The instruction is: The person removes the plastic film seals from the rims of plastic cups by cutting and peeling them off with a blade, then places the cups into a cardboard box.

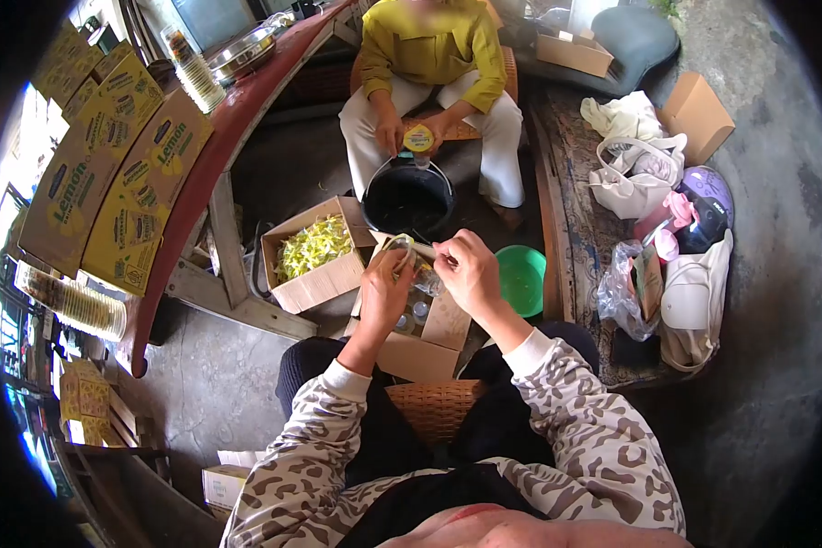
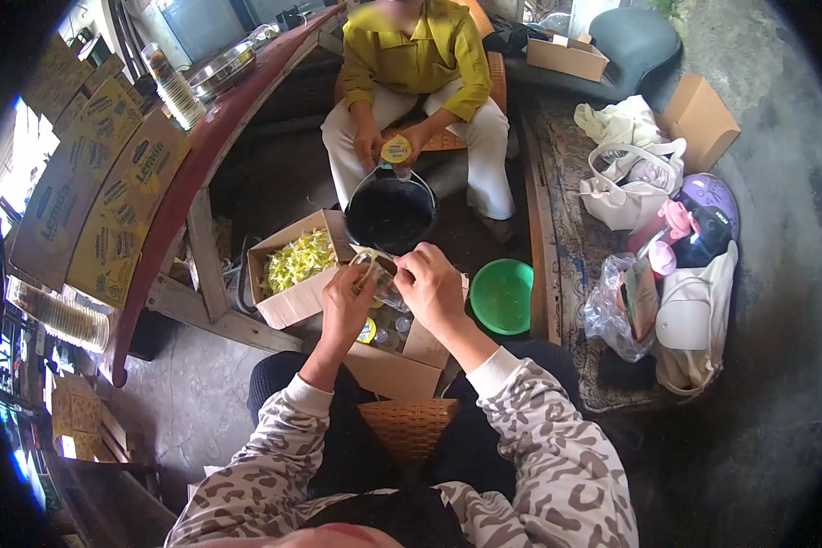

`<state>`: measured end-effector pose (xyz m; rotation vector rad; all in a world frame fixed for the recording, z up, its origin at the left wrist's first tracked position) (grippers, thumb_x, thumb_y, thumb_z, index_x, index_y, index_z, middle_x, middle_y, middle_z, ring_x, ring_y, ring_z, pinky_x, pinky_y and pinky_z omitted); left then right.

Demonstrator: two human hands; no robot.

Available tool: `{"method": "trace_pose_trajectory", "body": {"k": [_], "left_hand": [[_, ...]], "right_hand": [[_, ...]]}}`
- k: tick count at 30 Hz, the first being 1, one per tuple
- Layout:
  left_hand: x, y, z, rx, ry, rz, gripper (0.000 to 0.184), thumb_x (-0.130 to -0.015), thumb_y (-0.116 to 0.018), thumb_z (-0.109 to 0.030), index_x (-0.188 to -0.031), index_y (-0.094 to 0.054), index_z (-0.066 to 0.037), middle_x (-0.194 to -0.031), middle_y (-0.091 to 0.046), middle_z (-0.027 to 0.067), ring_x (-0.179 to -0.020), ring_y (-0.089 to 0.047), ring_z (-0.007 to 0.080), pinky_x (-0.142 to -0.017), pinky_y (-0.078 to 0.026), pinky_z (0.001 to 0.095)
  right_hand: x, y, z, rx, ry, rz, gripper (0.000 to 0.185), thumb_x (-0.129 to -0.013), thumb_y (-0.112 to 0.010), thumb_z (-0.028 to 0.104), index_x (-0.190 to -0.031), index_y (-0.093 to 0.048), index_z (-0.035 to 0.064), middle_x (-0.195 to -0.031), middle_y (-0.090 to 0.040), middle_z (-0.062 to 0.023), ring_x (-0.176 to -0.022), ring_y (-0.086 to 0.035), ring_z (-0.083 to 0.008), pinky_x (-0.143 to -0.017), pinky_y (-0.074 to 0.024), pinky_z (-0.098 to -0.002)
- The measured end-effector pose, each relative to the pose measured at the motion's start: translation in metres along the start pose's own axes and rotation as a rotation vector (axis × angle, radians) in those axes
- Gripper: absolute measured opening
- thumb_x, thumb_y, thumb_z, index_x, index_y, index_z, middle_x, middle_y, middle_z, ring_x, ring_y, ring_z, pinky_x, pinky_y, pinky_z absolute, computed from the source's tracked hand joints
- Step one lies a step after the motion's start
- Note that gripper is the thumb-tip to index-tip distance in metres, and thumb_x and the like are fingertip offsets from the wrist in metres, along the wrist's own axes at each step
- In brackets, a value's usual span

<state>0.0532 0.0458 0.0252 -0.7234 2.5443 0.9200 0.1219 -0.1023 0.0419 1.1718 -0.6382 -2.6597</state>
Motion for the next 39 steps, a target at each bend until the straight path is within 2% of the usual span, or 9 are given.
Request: {"method": "trace_pose_trajectory", "body": {"k": [3,5,11,14,18,20,24,33,39], "left_hand": [[0.001,-0.002,0.002,-0.071,-0.020,0.011,0.017,-0.085,-0.066,-0.004,-0.100,-0.067,0.004,-0.086,-0.063,0.0184,-0.078,-0.064,0.0333,-0.069,-0.050,0.0398],[0.000,-0.003,0.003,-0.065,-0.034,-0.002,0.018,-0.087,-0.069,-0.009,-0.100,-0.069,0.003,-0.078,-0.060,0.0152,-0.070,-0.063,0.0286,-0.061,-0.048,0.0378],[-0.001,-0.003,-0.006,-0.056,-0.041,-0.015,0.014,-0.088,-0.067,-0.009,-0.095,-0.070,0.003,-0.075,-0.057,0.0138,-0.064,-0.059,0.0281,-0.057,-0.044,0.0371],[0.001,-0.005,-0.008,-0.108,-0.011,0.026,0.011,-0.086,-0.066,-0.004,-0.094,-0.070,0.003,-0.079,-0.059,0.0164,-0.071,-0.060,0.0347,-0.065,-0.048,0.0417],[0.005,-0.011,-0.005,-0.098,0.000,0.070,0.012,-0.084,-0.066,-0.002,-0.095,-0.070,0.002,-0.079,-0.058,0.0159,-0.075,-0.059,0.0354,-0.067,-0.048,0.0423],[0.012,-0.015,-0.012,-0.096,-0.148,0.050,0.016,-0.085,-0.066,-0.002,-0.100,-0.070,0.002,-0.079,-0.057,0.0155,-0.071,-0.060,0.0318,-0.064,-0.047,0.0381],[0.010,-0.018,-0.017,-0.049,-0.100,0.074,0.018,-0.085,-0.064,0.001,-0.101,-0.069,0.005,-0.085,-0.061,0.0163,-0.079,-0.063,0.0320,-0.070,-0.049,0.0379],[-0.003,-0.002,-0.003,-0.041,-0.045,0.020,0.016,-0.082,-0.065,0.000,-0.097,-0.070,0.003,-0.080,-0.058,0.0168,-0.079,-0.059,0.0342,-0.071,-0.047,0.0417],[-0.004,-0.005,0.002,-0.033,-0.034,0.018,0.016,-0.082,-0.066,-0.001,-0.097,-0.070,0.004,-0.080,-0.059,0.0167,-0.078,-0.059,0.0339,-0.069,-0.047,0.0421]], "right_hand": [[0.003,-0.001,0.010,0.011,0.064,0.031,0.015,-0.071,-0.072,-0.002,-0.081,-0.063,0.0050,-0.078,-0.057,-0.0070,-0.073,-0.062,-0.0259,-0.063,-0.0524,-0.0380],[0.005,-0.001,0.015,0.031,0.084,0.063,0.016,-0.070,-0.072,-0.002,-0.082,-0.064,0.0044,-0.080,-0.056,-0.0070,-0.075,-0.061,-0.0261,-0.066,-0.0528,-0.0378],[0.008,-0.003,0.013,0.060,0.074,0.117,0.017,-0.070,-0.072,0.000,-0.084,-0.064,0.0037,-0.083,-0.055,-0.0077,-0.081,-0.061,-0.0258,-0.070,-0.0521,-0.0382],[0.009,-0.003,0.017,0.112,0.107,0.123,0.018,-0.069,-0.072,0.000,-0.085,-0.064,0.0040,-0.084,-0.055,-0.0084,-0.084,-0.060,-0.0271,-0.071,-0.0512,-0.0390],[0.013,-0.014,0.011,0.180,0.115,0.129,0.020,-0.069,-0.072,0.000,-0.086,-0.063,0.0045,-0.085,-0.055,-0.0095,-0.086,-0.059,-0.0282,-0.072,-0.0506,-0.0390],[0.009,-0.016,0.002,0.179,0.045,0.086,0.017,-0.069,-0.072,0.000,-0.084,-0.064,0.0037,-0.083,-0.056,-0.0108,-0.084,-0.060,-0.0302,-0.070,-0.0504,-0.0399],[0.002,-0.015,-0.031,-0.023,-0.156,-0.048,0.010,-0.071,-0.072,-0.002,-0.077,-0.064,0.0018,-0.074,-0.059,-0.0123,-0.073,-0.063,-0.0319,-0.064,-0.0506,-0.0413],[0.007,-0.005,0.004,-0.015,0.047,-0.041,0.018,-0.070,-0.072,-0.004,-0.083,-0.062,0.0044,-0.074,-0.055,-0.0084,-0.068,-0.059,-0.0277,-0.060,-0.0497,-0.0390],[0.008,-0.005,0.013,-0.020,0.067,-0.009,0.020,-0.068,-0.072,-0.005,-0.084,-0.063,0.0040,-0.077,-0.055,-0.0090,-0.071,-0.060,-0.0276,-0.061,-0.0501,-0.0391]]}}
Point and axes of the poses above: each hand's wrist, its own x-axis away from the middle knuckle, its own y-axis out of the back of the hand, z = x × y, the point moved 5 cm from there along -x, towards the middle knuckle
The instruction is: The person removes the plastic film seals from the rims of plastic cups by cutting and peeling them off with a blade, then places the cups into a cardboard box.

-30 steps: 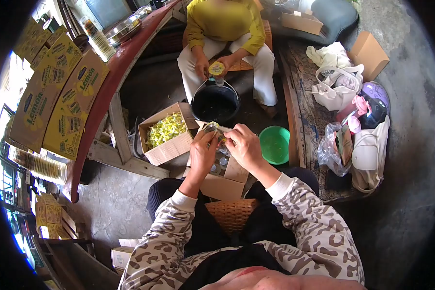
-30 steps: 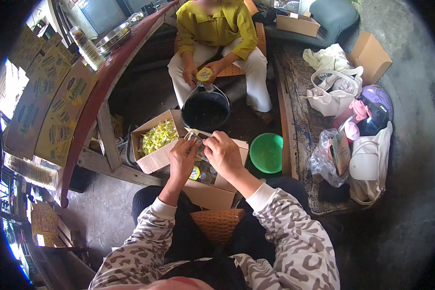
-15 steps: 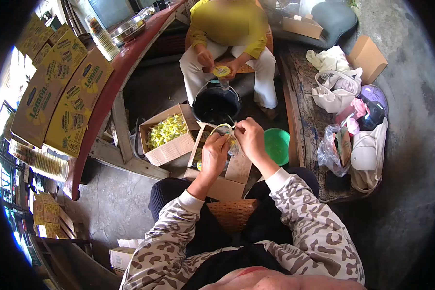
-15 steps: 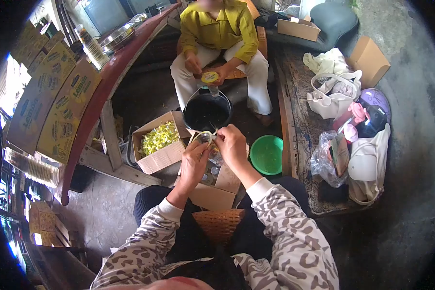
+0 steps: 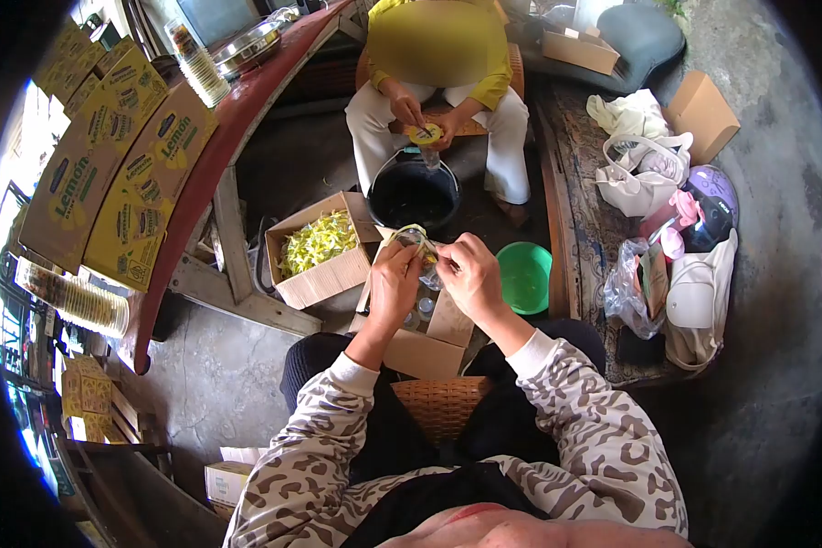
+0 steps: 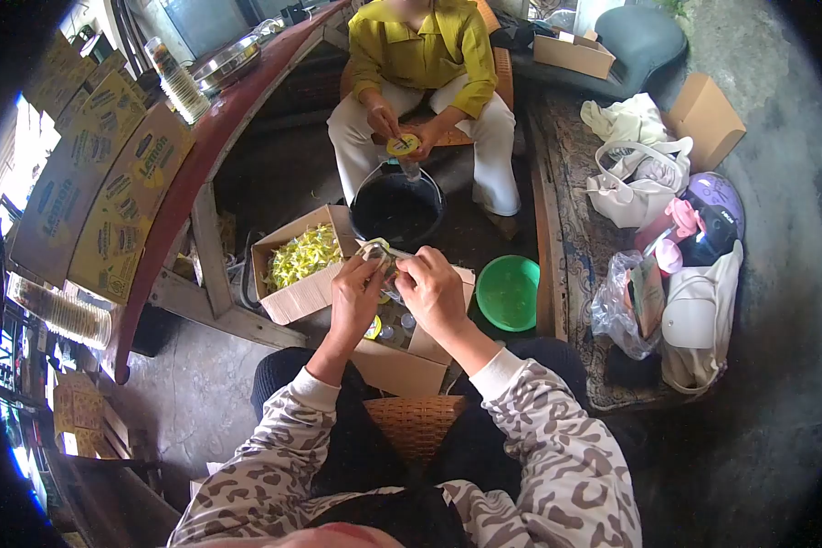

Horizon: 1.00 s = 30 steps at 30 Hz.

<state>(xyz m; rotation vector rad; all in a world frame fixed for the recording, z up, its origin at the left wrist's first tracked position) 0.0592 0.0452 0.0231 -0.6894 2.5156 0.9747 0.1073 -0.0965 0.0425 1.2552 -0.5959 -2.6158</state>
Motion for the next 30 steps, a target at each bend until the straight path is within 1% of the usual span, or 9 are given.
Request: {"method": "trace_pose_trajectory", "body": {"k": [4,6,10,12,16,18,21,28,30], "left_hand": [[0.001,-0.001,0.001,0.002,0.020,0.015,0.016,-0.082,-0.066,-0.002,-0.097,-0.070,0.004,-0.081,-0.059,0.0166,-0.078,-0.060,0.0340,-0.069,-0.047,0.0420],[0.000,-0.002,0.001,0.010,0.028,0.013,0.016,-0.082,-0.066,-0.001,-0.098,-0.070,0.004,-0.081,-0.059,0.0168,-0.077,-0.060,0.0342,-0.069,-0.047,0.0413],[0.000,-0.001,-0.001,0.012,0.005,0.004,0.016,-0.083,-0.066,-0.001,-0.098,-0.070,0.004,-0.081,-0.059,0.0171,-0.076,-0.060,0.0343,-0.068,-0.047,0.0408],[0.000,-0.001,0.000,0.003,-0.031,-0.012,0.016,-0.086,-0.065,-0.002,-0.099,-0.070,0.003,-0.081,-0.060,0.0152,-0.071,-0.061,0.0283,-0.063,-0.047,0.0360],[0.000,0.001,-0.003,0.009,-0.044,-0.010,0.015,-0.087,-0.065,-0.003,-0.099,-0.070,0.003,-0.081,-0.060,0.0151,-0.069,-0.061,0.0277,-0.062,-0.046,0.0358],[0.000,0.001,-0.004,0.000,-0.006,0.021,0.015,-0.088,-0.065,-0.004,-0.099,-0.070,0.003,-0.080,-0.060,0.0149,-0.068,-0.061,0.0270,-0.061,-0.046,0.0355],[-0.001,0.002,-0.005,0.018,-0.019,-0.005,0.015,-0.088,-0.065,-0.004,-0.100,-0.070,0.003,-0.080,-0.059,0.0147,-0.067,-0.060,0.0262,-0.061,-0.046,0.0350],[0.000,0.002,-0.009,0.036,-0.027,0.009,0.016,-0.087,-0.065,-0.003,-0.101,-0.071,0.002,-0.082,-0.061,0.0142,-0.069,-0.061,0.0259,-0.062,-0.046,0.0338],[0.002,0.000,-0.008,0.060,-0.008,0.043,0.016,-0.087,-0.065,-0.002,-0.101,-0.071,0.001,-0.082,-0.061,0.0137,-0.070,-0.062,0.0253,-0.062,-0.047,0.0335]], "right_hand": [[0.000,0.002,0.005,0.013,0.033,0.001,0.019,-0.069,-0.071,-0.004,-0.084,-0.063,0.0037,-0.077,-0.056,-0.0092,-0.071,-0.060,-0.0280,-0.062,-0.0504,-0.0393],[0.003,-0.002,0.001,0.019,-0.042,0.044,0.017,-0.069,-0.071,-0.003,-0.083,-0.063,0.0034,-0.077,-0.056,-0.0096,-0.071,-0.060,-0.0283,-0.062,-0.0504,-0.0394],[-0.001,0.001,-0.009,0.048,-0.066,0.010,0.016,-0.070,-0.071,-0.003,-0.082,-0.064,0.0030,-0.077,-0.057,-0.0096,-0.071,-0.061,-0.0282,-0.063,-0.0503,-0.0395],[-0.001,0.003,-0.006,0.033,-0.068,0.016,0.016,-0.070,-0.071,-0.003,-0.082,-0.064,0.0029,-0.077,-0.057,-0.0096,-0.071,-0.061,-0.0282,-0.063,-0.0503,-0.0395],[0.003,-0.001,-0.005,0.032,-0.076,0.036,0.016,-0.070,-0.071,-0.003,-0.083,-0.064,0.0029,-0.076,-0.057,-0.0094,-0.072,-0.061,-0.0279,-0.063,-0.0503,-0.0393],[0.003,-0.002,-0.005,0.030,-0.072,0.027,0.016,-0.070,-0.071,-0.002,-0.083,-0.064,0.0030,-0.076,-0.057,-0.0093,-0.072,-0.061,-0.0278,-0.063,-0.0503,-0.0393],[0.001,-0.001,-0.004,0.022,-0.070,0.010,0.016,-0.070,-0.071,-0.002,-0.082,-0.064,0.0033,-0.076,-0.057,-0.0092,-0.071,-0.061,-0.0277,-0.063,-0.0503,-0.0392],[0.002,-0.001,-0.007,0.015,-0.097,0.023,0.015,-0.070,-0.071,-0.003,-0.080,-0.063,0.0031,-0.075,-0.057,-0.0095,-0.069,-0.060,-0.0283,-0.062,-0.0493,-0.0396],[0.001,-0.002,-0.009,0.029,-0.101,0.016,0.015,-0.070,-0.071,-0.003,-0.080,-0.062,0.0029,-0.076,-0.057,-0.0097,-0.069,-0.060,-0.0285,-0.062,-0.0492,-0.0396]]}}
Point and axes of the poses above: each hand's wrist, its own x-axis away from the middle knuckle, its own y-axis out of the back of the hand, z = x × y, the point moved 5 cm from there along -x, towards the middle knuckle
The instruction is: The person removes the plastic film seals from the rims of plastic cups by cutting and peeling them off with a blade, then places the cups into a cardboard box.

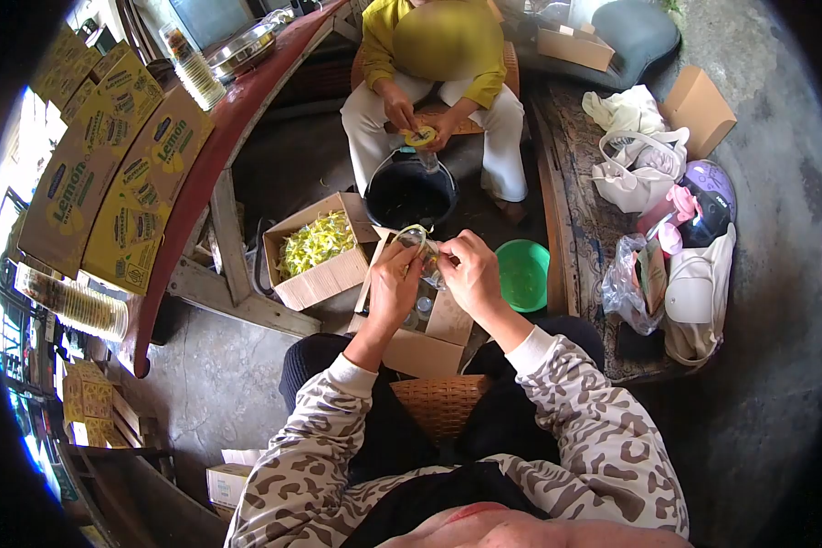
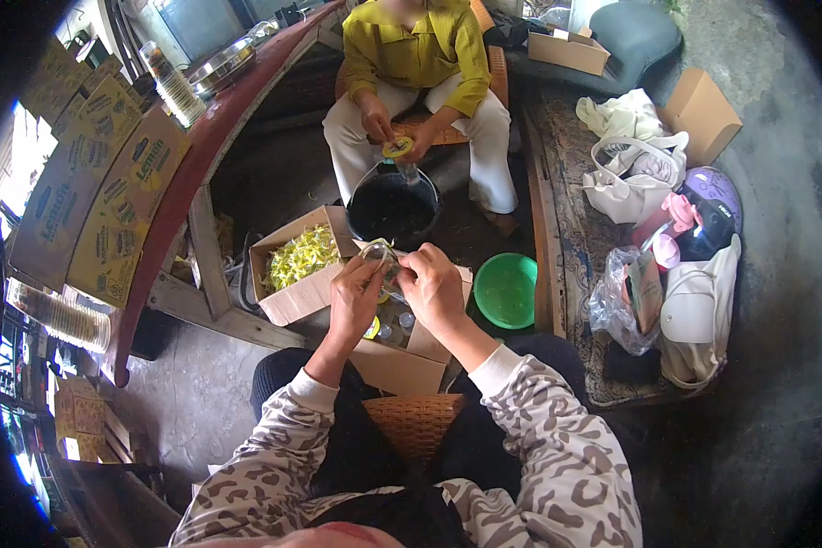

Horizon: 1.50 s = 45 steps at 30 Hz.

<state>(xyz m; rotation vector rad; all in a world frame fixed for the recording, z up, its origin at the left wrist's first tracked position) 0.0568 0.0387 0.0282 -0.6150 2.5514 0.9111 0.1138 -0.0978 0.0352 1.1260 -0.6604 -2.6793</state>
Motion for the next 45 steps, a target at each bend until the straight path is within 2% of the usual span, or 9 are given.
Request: {"method": "trace_pose_trajectory", "body": {"k": [8,13,15,19,20,29,34,42,45], "left_hand": [[0.004,-0.008,-0.002,0.011,0.009,0.063,0.018,-0.085,-0.064,0.000,-0.102,-0.070,0.002,-0.082,-0.061,0.0139,-0.070,-0.061,0.0272,-0.062,-0.047,0.0349],[0.011,-0.018,-0.007,0.012,-0.085,0.054,0.017,-0.083,-0.064,0.002,-0.099,-0.069,0.004,-0.082,-0.061,0.0151,-0.072,-0.061,0.0304,-0.064,-0.048,0.0365],[0.007,-0.017,-0.001,0.056,0.023,0.085,0.016,-0.082,-0.065,0.002,-0.097,-0.069,0.005,-0.085,-0.062,0.0158,-0.076,-0.062,0.0317,-0.066,-0.049,0.0367],[-0.001,-0.011,0.007,0.035,-0.060,-0.004,0.015,-0.082,-0.066,0.000,-0.096,-0.069,0.004,-0.090,-0.064,0.0166,-0.081,-0.063,0.0334,-0.072,-0.050,0.0391],[-0.001,-0.010,0.010,-0.021,-0.060,0.012,0.015,-0.086,-0.066,-0.004,-0.099,-0.069,0.002,-0.089,-0.065,0.0161,-0.080,-0.065,0.0291,-0.071,-0.050,0.0353],[-0.003,-0.007,0.008,-0.006,0.035,-0.011,0.015,-0.088,-0.068,-0.010,-0.095,-0.068,0.003,-0.082,-0.063,0.0153,-0.073,-0.064,0.0283,-0.066,-0.049,0.0365],[-0.005,-0.005,0.009,-0.006,0.046,-0.014,0.014,-0.087,-0.066,-0.007,-0.095,-0.068,0.004,-0.082,-0.062,0.0158,-0.073,-0.063,0.0286,-0.065,-0.049,0.0365],[-0.003,-0.006,0.007,-0.015,0.049,-0.012,0.013,-0.087,-0.065,-0.005,-0.096,-0.067,0.004,-0.083,-0.061,0.0163,-0.073,-0.062,0.0316,-0.065,-0.047,0.0379],[0.000,-0.011,0.011,-0.013,0.025,-0.034,0.015,-0.088,-0.067,-0.010,-0.092,-0.067,0.004,-0.080,-0.061,0.0161,-0.071,-0.062,0.0305,-0.064,-0.047,0.0371]], "right_hand": [[0.003,-0.005,-0.011,-0.042,-0.050,-0.014,0.012,-0.072,-0.070,-0.002,-0.080,-0.062,0.0017,-0.077,-0.058,-0.0109,-0.071,-0.060,-0.0298,-0.063,-0.0487,-0.0405],[-0.001,-0.008,-0.030,-0.052,-0.213,-0.002,0.007,-0.074,-0.071,0.001,-0.080,-0.067,0.0002,-0.079,-0.062,-0.0131,-0.073,-0.064,-0.0314,-0.066,-0.0507,-0.0406],[-0.002,-0.009,-0.037,-0.064,-0.236,-0.003,0.007,-0.075,-0.072,0.001,-0.080,-0.068,0.0003,-0.079,-0.063,-0.0135,-0.073,-0.065,-0.0316,-0.066,-0.0515,-0.0403],[-0.004,-0.007,-0.032,-0.161,-0.170,-0.038,0.007,-0.074,-0.071,0.000,-0.081,-0.067,0.0012,-0.079,-0.063,-0.0122,-0.071,-0.065,-0.0304,-0.064,-0.0514,-0.0394],[-0.003,-0.006,-0.029,-0.174,-0.145,-0.039,0.008,-0.074,-0.071,0.000,-0.081,-0.066,0.0014,-0.078,-0.063,-0.0118,-0.071,-0.065,-0.0301,-0.063,-0.0513,-0.0391],[-0.003,-0.002,-0.011,-0.099,-0.049,-0.023,0.013,-0.072,-0.070,-0.002,-0.081,-0.063,0.0029,-0.076,-0.058,-0.0099,-0.070,-0.061,-0.0289,-0.062,-0.0498,-0.0397],[0.000,-0.001,-0.004,-0.089,-0.003,-0.016,0.015,-0.072,-0.070,-0.003,-0.082,-0.062,0.0037,-0.076,-0.057,-0.0094,-0.070,-0.061,-0.0292,-0.062,-0.0498,-0.0406],[0.004,-0.005,0.000,0.033,0.010,0.034,0.016,-0.071,-0.070,-0.002,-0.083,-0.060,0.0037,-0.081,-0.056,-0.0104,-0.079,-0.060,-0.0299,-0.068,-0.0505,-0.0411],[0.005,-0.007,0.001,0.067,0.024,0.070,0.017,-0.071,-0.070,-0.002,-0.084,-0.060,0.0033,-0.082,-0.055,-0.0113,-0.081,-0.059,-0.0305,-0.070,-0.0501,-0.0413]]}}
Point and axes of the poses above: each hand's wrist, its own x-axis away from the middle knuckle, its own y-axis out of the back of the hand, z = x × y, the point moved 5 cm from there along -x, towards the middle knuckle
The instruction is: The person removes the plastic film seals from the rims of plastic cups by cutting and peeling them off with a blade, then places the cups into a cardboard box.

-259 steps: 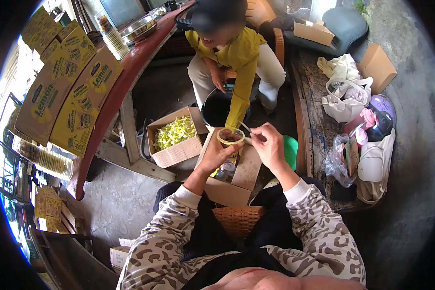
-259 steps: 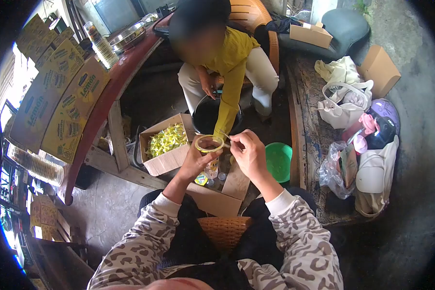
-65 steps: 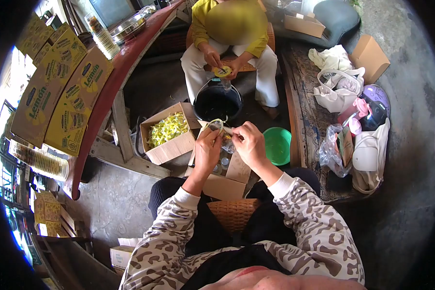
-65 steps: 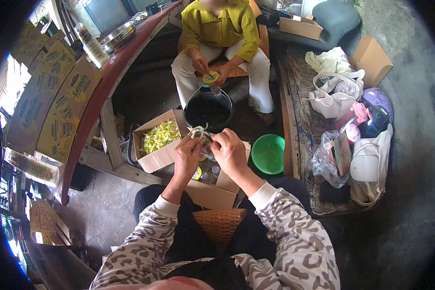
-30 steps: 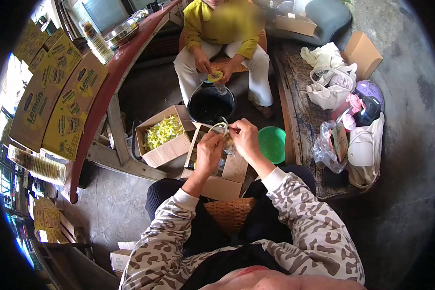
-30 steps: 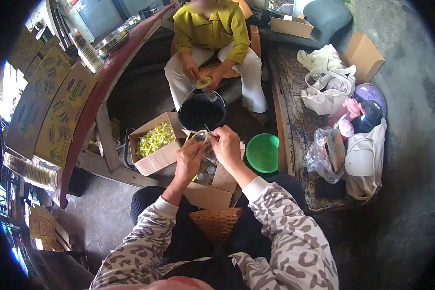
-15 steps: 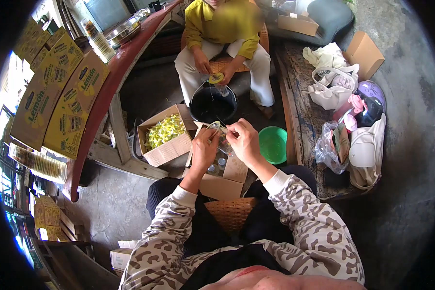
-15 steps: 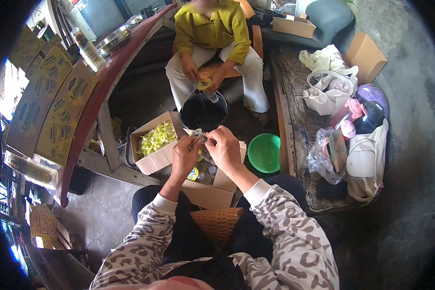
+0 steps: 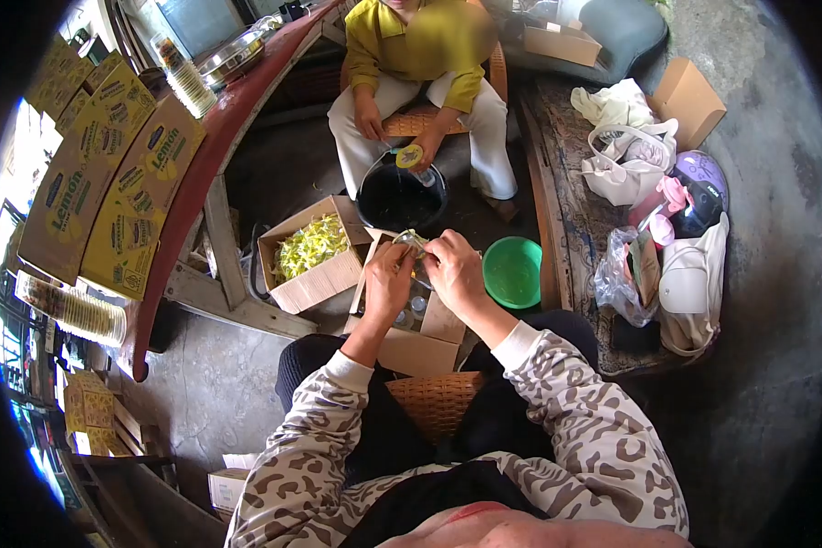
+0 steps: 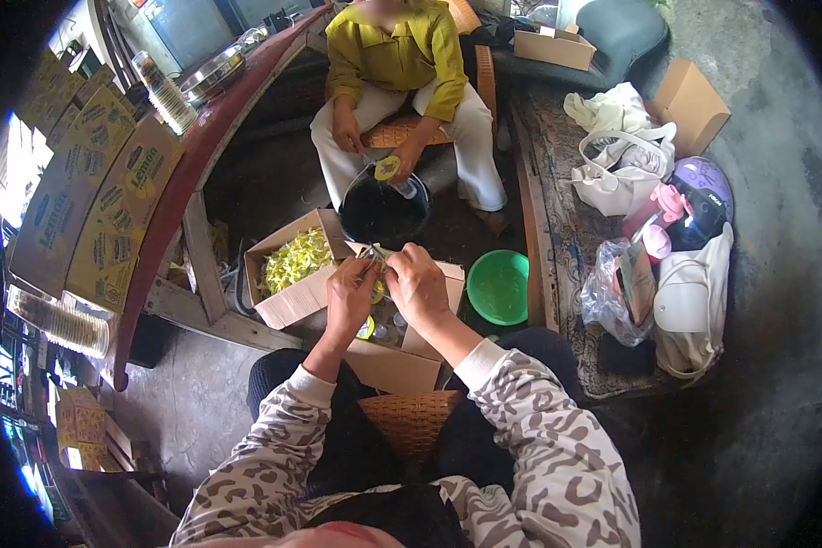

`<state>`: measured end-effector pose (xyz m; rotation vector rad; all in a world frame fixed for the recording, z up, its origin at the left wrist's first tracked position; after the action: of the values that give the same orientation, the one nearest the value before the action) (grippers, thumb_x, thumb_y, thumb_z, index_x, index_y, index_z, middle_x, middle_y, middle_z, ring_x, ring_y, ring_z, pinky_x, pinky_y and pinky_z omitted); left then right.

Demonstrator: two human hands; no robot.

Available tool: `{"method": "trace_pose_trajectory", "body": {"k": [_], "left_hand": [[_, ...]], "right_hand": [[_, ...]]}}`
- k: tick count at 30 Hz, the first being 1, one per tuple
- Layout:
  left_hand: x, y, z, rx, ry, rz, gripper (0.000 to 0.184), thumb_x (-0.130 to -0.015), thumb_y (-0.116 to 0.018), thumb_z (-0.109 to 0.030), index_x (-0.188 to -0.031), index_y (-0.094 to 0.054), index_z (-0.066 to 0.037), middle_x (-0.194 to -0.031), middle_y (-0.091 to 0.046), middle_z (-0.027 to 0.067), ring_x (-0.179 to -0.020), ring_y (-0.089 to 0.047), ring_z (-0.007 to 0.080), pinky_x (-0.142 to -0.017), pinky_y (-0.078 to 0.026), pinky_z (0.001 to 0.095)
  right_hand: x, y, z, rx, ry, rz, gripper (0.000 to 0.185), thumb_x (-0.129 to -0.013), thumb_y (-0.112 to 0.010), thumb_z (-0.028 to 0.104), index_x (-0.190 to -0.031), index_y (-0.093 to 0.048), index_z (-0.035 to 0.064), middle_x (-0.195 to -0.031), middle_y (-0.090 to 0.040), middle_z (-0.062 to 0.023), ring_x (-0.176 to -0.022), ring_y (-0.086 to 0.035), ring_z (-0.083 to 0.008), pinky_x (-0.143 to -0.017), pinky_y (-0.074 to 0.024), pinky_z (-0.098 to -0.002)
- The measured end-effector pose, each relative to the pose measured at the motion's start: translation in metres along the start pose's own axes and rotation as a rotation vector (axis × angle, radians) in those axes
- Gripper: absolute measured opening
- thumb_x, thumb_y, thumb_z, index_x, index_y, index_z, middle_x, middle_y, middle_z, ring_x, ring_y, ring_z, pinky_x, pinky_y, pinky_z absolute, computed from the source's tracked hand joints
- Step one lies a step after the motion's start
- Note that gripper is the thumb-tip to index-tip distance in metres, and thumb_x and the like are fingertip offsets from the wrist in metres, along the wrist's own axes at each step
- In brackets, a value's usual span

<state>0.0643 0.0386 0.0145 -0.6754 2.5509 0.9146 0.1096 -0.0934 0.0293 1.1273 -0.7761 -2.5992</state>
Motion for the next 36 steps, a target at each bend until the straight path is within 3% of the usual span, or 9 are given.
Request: {"method": "trace_pose_trajectory", "body": {"k": [16,18,21,25,36], "left_hand": [[0.004,-0.007,0.002,-0.101,-0.063,0.028,0.011,-0.088,-0.065,-0.003,-0.095,-0.067,0.004,-0.086,-0.063,0.0168,-0.076,-0.064,0.0313,-0.066,-0.048,0.0376],[0.003,-0.006,0.004,-0.143,-0.060,0.045,0.012,-0.087,-0.065,-0.003,-0.096,-0.068,0.004,-0.087,-0.063,0.0168,-0.076,-0.064,0.0315,-0.066,-0.049,0.0374],[0.000,0.000,0.004,-0.123,-0.148,-0.031,0.013,-0.086,-0.066,-0.003,-0.097,-0.068,0.003,-0.086,-0.063,0.0163,-0.075,-0.063,0.0316,-0.066,-0.048,0.0376],[-0.003,0.004,0.001,-0.078,-0.099,0.017,0.013,-0.085,-0.066,-0.002,-0.096,-0.070,0.002,-0.086,-0.062,0.0154,-0.077,-0.062,0.0315,-0.069,-0.049,0.0382],[-0.003,0.010,-0.019,-0.076,-0.148,0.043,0.011,-0.079,-0.070,0.002,-0.090,-0.071,0.001,-0.091,-0.063,0.0135,-0.087,-0.063,0.0302,-0.077,-0.051,0.0373]], "right_hand": [[0.002,-0.011,-0.007,0.026,-0.026,0.020,0.016,-0.073,-0.070,-0.002,-0.084,-0.059,0.0017,-0.082,-0.054,-0.0135,-0.081,-0.058,-0.0334,-0.070,-0.0489,-0.0434],[0.001,-0.014,-0.015,-0.071,-0.101,0.002,0.013,-0.073,-0.071,-0.001,-0.081,-0.062,0.0001,-0.079,-0.057,-0.0140,-0.075,-0.062,-0.0326,-0.067,-0.0507,-0.0420],[-0.009,-0.012,-0.037,-0.434,-0.255,0.021,0.011,-0.076,-0.071,0.003,-0.085,-0.069,-0.0026,-0.079,-0.068,-0.0152,-0.068,-0.069,-0.0232,-0.063,-0.0539,-0.0343],[-0.011,-0.011,-0.063,-0.804,-0.541,0.221,0.010,-0.088,-0.068,0.001,-0.097,-0.065,0.0024,-0.088,-0.064,0.0014,-0.081,-0.058,-0.0053,-0.074,-0.0476,-0.0214],[-0.011,-0.007,-0.051,-0.826,-0.604,0.362,0.008,-0.091,-0.065,0.004,-0.098,-0.062,0.0033,-0.090,-0.063,0.0014,-0.080,-0.057,-0.0058,-0.072,-0.0480,-0.0229]]}}
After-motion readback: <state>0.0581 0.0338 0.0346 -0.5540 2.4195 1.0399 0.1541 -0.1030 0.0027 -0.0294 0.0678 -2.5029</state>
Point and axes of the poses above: each hand's wrist, its own x-axis away from the middle knuckle, its own y-axis out of the back of the hand, z = x × y, the point moved 5 cm from there along -x, towards the middle knuckle
